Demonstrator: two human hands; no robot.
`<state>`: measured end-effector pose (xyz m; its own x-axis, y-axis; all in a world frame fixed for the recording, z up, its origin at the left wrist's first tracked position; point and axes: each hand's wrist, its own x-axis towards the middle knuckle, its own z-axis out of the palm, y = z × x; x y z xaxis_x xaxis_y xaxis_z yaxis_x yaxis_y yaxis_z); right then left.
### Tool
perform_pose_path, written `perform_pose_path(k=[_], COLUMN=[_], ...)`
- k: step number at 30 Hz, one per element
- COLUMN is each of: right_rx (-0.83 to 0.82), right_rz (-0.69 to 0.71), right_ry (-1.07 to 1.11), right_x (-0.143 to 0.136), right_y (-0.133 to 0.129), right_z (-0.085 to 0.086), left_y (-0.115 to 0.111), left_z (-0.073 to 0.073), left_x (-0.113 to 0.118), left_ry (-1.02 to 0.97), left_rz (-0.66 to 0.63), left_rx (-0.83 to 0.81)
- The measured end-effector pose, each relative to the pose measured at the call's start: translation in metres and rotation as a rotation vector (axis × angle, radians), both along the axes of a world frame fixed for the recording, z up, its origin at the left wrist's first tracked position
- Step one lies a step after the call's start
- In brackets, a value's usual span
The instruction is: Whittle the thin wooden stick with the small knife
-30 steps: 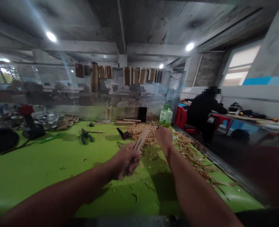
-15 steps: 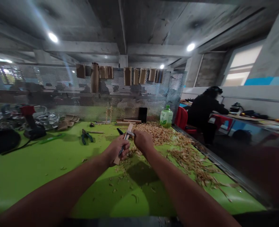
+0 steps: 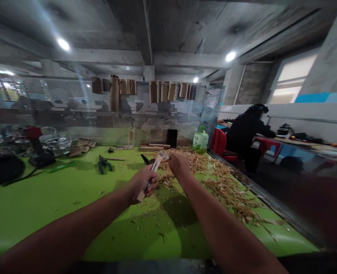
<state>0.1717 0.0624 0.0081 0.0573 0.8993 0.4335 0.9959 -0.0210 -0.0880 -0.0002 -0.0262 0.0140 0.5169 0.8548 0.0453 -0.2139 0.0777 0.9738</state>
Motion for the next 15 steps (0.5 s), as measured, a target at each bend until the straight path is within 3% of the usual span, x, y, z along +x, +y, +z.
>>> perform_pose_path(k=[4, 7, 11, 15], right_rx=[-0.056, -0.045, 0.005, 0.047], right_rz=[-0.209, -0.216, -0.153, -0.038], right_ry=[0.158, 0.215, 0.191, 0.143], right_x=[0.035, 0.043, 0.023, 0.000], right_y=[0.015, 0.020, 0.015, 0.002], right_z=[-0.001, -0.002, -0.005, -0.007], left_y=[-0.016, -0.011, 0.008, 0.016], left_z=[0.001, -0.002, -0.007, -0.009], left_x=[0.008, 0.010, 0.003, 0.000], left_ry=[-0.007, -0.008, -0.006, 0.002], left_rz=[-0.154, -0.100, 0.045, 0.083], left_rx=[0.064, 0.055, 0.028, 0.029])
